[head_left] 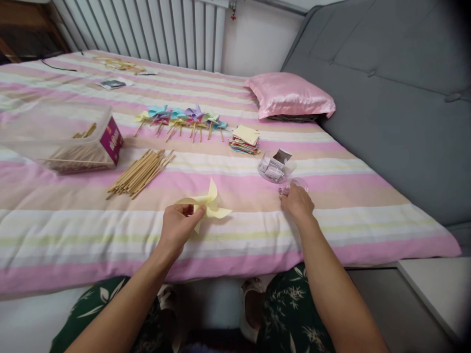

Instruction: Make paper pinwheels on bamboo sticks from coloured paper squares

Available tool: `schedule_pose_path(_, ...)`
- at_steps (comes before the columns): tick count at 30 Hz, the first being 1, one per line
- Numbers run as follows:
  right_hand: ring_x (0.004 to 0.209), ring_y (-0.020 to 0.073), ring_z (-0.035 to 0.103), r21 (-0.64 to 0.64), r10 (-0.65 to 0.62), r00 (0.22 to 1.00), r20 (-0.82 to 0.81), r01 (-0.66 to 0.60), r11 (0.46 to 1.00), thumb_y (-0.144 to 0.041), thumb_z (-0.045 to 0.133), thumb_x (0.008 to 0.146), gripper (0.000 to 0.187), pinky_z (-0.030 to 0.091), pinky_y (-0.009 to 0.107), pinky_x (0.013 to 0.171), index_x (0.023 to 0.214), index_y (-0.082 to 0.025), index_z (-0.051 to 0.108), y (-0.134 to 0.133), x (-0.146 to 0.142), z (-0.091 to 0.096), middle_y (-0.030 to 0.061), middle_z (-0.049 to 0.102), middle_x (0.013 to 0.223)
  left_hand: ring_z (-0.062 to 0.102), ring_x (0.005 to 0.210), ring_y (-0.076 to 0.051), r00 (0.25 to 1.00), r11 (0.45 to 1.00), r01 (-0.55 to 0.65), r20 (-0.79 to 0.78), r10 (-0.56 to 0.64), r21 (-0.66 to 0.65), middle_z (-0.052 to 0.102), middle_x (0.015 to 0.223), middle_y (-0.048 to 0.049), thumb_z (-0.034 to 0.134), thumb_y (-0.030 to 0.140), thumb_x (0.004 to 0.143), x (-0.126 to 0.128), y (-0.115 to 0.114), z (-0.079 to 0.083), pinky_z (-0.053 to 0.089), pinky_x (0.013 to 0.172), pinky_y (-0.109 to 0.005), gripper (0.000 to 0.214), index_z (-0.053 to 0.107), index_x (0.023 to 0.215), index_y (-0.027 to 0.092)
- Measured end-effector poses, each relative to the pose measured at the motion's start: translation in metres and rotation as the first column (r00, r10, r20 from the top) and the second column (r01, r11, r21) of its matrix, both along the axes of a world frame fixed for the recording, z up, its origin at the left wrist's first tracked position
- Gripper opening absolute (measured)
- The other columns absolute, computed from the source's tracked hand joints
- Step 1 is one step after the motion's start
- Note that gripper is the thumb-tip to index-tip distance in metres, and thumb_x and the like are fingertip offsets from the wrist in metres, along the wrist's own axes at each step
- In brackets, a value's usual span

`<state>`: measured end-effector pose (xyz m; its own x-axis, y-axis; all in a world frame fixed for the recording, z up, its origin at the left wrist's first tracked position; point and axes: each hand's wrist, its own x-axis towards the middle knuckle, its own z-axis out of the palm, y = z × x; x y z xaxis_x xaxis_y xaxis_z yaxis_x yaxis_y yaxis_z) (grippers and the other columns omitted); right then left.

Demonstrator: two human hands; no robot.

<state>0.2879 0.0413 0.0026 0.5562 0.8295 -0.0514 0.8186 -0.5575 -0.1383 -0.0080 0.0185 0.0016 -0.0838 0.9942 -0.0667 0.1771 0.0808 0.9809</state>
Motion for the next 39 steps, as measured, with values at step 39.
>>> schedule_pose_path(39, 0.075, 0.0246, 0.062, 0.361, -0.055, 0.998, -0.01, 0.055, 0.931, -0.036, 0.056, 0.076, 0.022, 0.041, 0.032, 0.067, 0.08, -0.02, 0.07, 0.0002, 0.0061, 0.0, 0.0075, 0.071, 0.079, 0.044, 0.046, -0.009, 0.999, 1.0, -0.008, -0.032, 0.007, -0.03, 0.052, 0.05, 0.002, 0.067, 0.033, 0.064, 0.0015, -0.0002, 0.001, 0.029, 0.043, -0.021, 0.021, 0.063, 0.057, 0.014)
